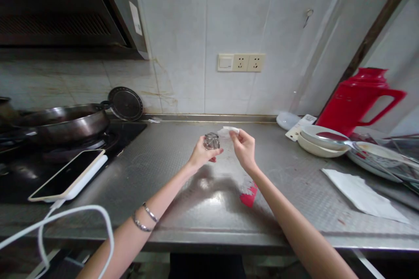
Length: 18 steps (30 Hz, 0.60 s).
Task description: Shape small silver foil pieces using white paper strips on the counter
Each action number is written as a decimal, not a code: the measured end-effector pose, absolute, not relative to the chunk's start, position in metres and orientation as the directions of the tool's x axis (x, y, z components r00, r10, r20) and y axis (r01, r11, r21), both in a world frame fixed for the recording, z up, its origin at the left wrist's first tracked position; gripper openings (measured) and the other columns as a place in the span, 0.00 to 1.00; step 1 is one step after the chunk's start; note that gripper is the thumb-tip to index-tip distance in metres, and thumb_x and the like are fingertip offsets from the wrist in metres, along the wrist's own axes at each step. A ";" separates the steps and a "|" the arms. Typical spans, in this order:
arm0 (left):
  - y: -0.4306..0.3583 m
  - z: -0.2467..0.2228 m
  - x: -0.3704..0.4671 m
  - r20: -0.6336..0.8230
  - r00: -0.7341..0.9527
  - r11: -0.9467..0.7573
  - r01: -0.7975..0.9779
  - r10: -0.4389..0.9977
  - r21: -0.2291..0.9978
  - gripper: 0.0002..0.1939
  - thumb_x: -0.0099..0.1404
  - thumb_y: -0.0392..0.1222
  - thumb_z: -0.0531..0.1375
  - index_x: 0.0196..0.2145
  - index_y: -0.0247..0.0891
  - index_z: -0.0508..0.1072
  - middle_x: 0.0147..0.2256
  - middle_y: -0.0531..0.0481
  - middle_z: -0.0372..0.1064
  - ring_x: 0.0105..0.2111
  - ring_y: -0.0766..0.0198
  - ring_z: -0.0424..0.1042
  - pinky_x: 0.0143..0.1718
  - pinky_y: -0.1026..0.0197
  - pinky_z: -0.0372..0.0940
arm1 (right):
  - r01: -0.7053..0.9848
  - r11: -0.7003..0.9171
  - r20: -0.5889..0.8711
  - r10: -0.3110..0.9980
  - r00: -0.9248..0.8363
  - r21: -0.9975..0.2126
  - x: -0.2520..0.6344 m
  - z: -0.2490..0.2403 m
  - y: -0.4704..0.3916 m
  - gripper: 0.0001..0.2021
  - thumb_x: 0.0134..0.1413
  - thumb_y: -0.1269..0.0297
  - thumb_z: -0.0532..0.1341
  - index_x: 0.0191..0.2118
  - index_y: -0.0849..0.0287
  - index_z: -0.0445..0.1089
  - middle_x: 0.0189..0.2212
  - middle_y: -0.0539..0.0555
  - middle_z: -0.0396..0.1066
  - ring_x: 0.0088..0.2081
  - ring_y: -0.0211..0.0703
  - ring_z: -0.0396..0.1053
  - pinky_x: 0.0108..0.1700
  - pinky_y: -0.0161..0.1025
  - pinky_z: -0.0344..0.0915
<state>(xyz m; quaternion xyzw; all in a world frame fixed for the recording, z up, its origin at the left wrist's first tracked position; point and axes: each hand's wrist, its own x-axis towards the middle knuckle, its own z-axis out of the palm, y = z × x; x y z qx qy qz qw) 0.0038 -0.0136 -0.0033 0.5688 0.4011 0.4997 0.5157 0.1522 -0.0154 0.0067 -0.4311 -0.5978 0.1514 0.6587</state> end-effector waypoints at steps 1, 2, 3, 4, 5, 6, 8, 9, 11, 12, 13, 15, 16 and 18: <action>-0.014 -0.004 0.005 0.194 0.192 -0.188 -0.052 0.962 0.981 0.34 0.42 0.44 0.71 0.44 0.37 0.61 0.28 0.55 0.67 0.19 0.72 0.65 0.20 0.66 0.65 | 0.259 0.559 0.614 0.748 0.252 -0.788 0.154 0.006 -0.012 0.15 0.53 0.53 0.57 0.32 0.60 0.73 0.26 0.52 0.74 0.30 0.42 0.70 0.32 0.37 0.67; -0.015 -0.005 0.006 0.236 0.208 -0.231 -0.045 0.949 0.972 0.35 0.41 0.43 0.71 0.44 0.37 0.61 0.29 0.54 0.68 0.20 0.72 0.66 0.21 0.67 0.65 | 0.184 0.530 0.560 0.797 0.227 -0.828 0.155 0.006 -0.008 0.16 0.51 0.52 0.59 0.33 0.61 0.73 0.28 0.53 0.74 0.31 0.42 0.70 0.32 0.37 0.67; -0.016 -0.006 0.007 0.271 0.221 -0.269 -0.039 0.937 0.962 0.35 0.40 0.43 0.72 0.44 0.37 0.61 0.30 0.54 0.68 0.22 0.71 0.67 0.22 0.67 0.65 | 0.098 0.489 0.499 0.849 0.173 -0.867 0.156 0.006 -0.006 0.16 0.50 0.51 0.60 0.35 0.61 0.73 0.29 0.53 0.74 0.32 0.42 0.71 0.33 0.37 0.68; -0.016 -0.007 0.008 0.296 0.227 -0.296 -0.034 0.928 0.955 0.35 0.40 0.42 0.72 0.44 0.38 0.61 0.31 0.53 0.68 0.23 0.71 0.68 0.24 0.67 0.65 | 0.011 0.437 0.436 0.894 0.103 -0.899 0.156 0.006 -0.004 0.17 0.49 0.51 0.60 0.37 0.61 0.73 0.32 0.54 0.75 0.34 0.43 0.71 0.34 0.37 0.68; -0.017 -0.008 0.009 0.309 0.227 -0.310 -0.032 0.923 0.950 0.35 0.40 0.41 0.72 0.45 0.38 0.62 0.31 0.53 0.69 0.24 0.70 0.68 0.25 0.67 0.66 | -0.063 0.378 0.377 0.926 0.032 -0.924 0.156 0.007 -0.004 0.18 0.49 0.51 0.60 0.38 0.61 0.72 0.34 0.55 0.75 0.35 0.43 0.71 0.35 0.38 0.69; -0.017 -0.008 0.009 0.314 0.221 -0.315 -0.032 0.923 0.949 0.35 0.40 0.41 0.72 0.45 0.38 0.62 0.32 0.53 0.69 0.25 0.70 0.69 0.27 0.67 0.66 | -0.118 0.323 0.329 0.944 -0.034 -0.939 0.156 0.008 -0.005 0.19 0.49 0.51 0.61 0.40 0.61 0.72 0.36 0.55 0.75 0.37 0.43 0.72 0.36 0.38 0.69; -0.017 -0.009 0.009 0.317 0.212 -0.317 -0.031 0.925 0.948 0.36 0.41 0.41 0.71 0.47 0.39 0.61 0.32 0.53 0.69 0.26 0.70 0.69 0.28 0.67 0.66 | -0.160 0.265 0.287 0.948 -0.136 -0.951 0.154 0.011 -0.009 0.20 0.49 0.50 0.60 0.43 0.59 0.70 0.40 0.56 0.74 0.39 0.44 0.72 0.37 0.38 0.70; -0.017 -0.010 0.009 0.320 0.216 -0.321 -0.028 0.923 0.947 0.36 0.42 0.42 0.71 0.47 0.39 0.61 0.33 0.53 0.69 0.26 0.69 0.69 0.27 0.67 0.66 | -0.155 0.261 0.287 0.940 -0.184 -0.953 0.153 0.012 -0.012 0.20 0.49 0.51 0.61 0.45 0.58 0.69 0.42 0.56 0.73 0.41 0.44 0.72 0.37 0.38 0.70; -0.016 -0.011 0.009 0.329 0.234 -0.333 -0.023 0.915 0.943 0.35 0.44 0.44 0.70 0.48 0.39 0.58 0.34 0.52 0.69 0.25 0.69 0.69 0.24 0.67 0.65 | -0.126 0.274 0.298 0.916 -0.267 -0.954 0.151 0.015 -0.018 0.21 0.46 0.54 0.64 0.47 0.57 0.67 0.42 0.55 0.73 0.41 0.44 0.72 0.37 0.38 0.70; -0.015 -0.012 0.009 0.331 0.242 -0.337 -0.018 0.912 0.941 0.35 0.45 0.45 0.69 0.48 0.39 0.58 0.34 0.51 0.69 0.24 0.70 0.68 0.22 0.68 0.65 | -0.112 0.283 0.303 0.907 -0.292 -0.953 0.150 0.016 -0.020 0.22 0.44 0.56 0.65 0.47 0.57 0.66 0.42 0.54 0.73 0.40 0.44 0.72 0.37 0.37 0.70; -0.014 -0.012 0.009 0.331 0.248 -0.339 -0.010 0.911 0.941 0.35 0.46 0.46 0.68 0.48 0.39 0.57 0.35 0.51 0.68 0.24 0.70 0.68 0.21 0.68 0.65 | -0.103 0.289 0.306 0.902 -0.305 -0.952 0.149 0.016 -0.021 0.23 0.43 0.58 0.66 0.47 0.57 0.66 0.41 0.54 0.73 0.39 0.44 0.72 0.36 0.37 0.70; -0.014 -0.013 0.009 0.318 0.254 -0.334 0.019 0.914 0.943 0.34 0.48 0.47 0.68 0.49 0.38 0.57 0.37 0.49 0.68 0.24 0.69 0.69 0.20 0.67 0.65 | -0.099 0.298 0.314 0.899 -0.306 -0.949 0.148 0.016 -0.022 0.23 0.41 0.59 0.67 0.46 0.58 0.66 0.39 0.53 0.73 0.36 0.42 0.72 0.35 0.36 0.70; -0.014 -0.013 0.009 0.309 0.260 -0.330 0.038 0.915 0.943 0.34 0.49 0.48 0.67 0.49 0.37 0.57 0.38 0.47 0.68 0.25 0.68 0.69 0.20 0.66 0.66 | -0.099 0.306 0.321 0.899 -0.299 -0.947 0.147 0.016 -0.021 0.22 0.41 0.59 0.67 0.44 0.58 0.66 0.38 0.53 0.73 0.36 0.42 0.72 0.35 0.36 0.70; -0.014 -0.013 0.008 0.316 0.264 -0.344 0.069 0.911 0.936 0.37 0.49 0.48 0.67 0.51 0.37 0.56 0.41 0.44 0.68 0.30 0.62 0.71 0.25 0.62 0.69 | -0.089 0.317 0.330 0.903 -0.275 -0.944 0.148 0.015 -0.020 0.20 0.41 0.59 0.67 0.42 0.60 0.67 0.36 0.52 0.72 0.35 0.41 0.71 0.34 0.35 0.70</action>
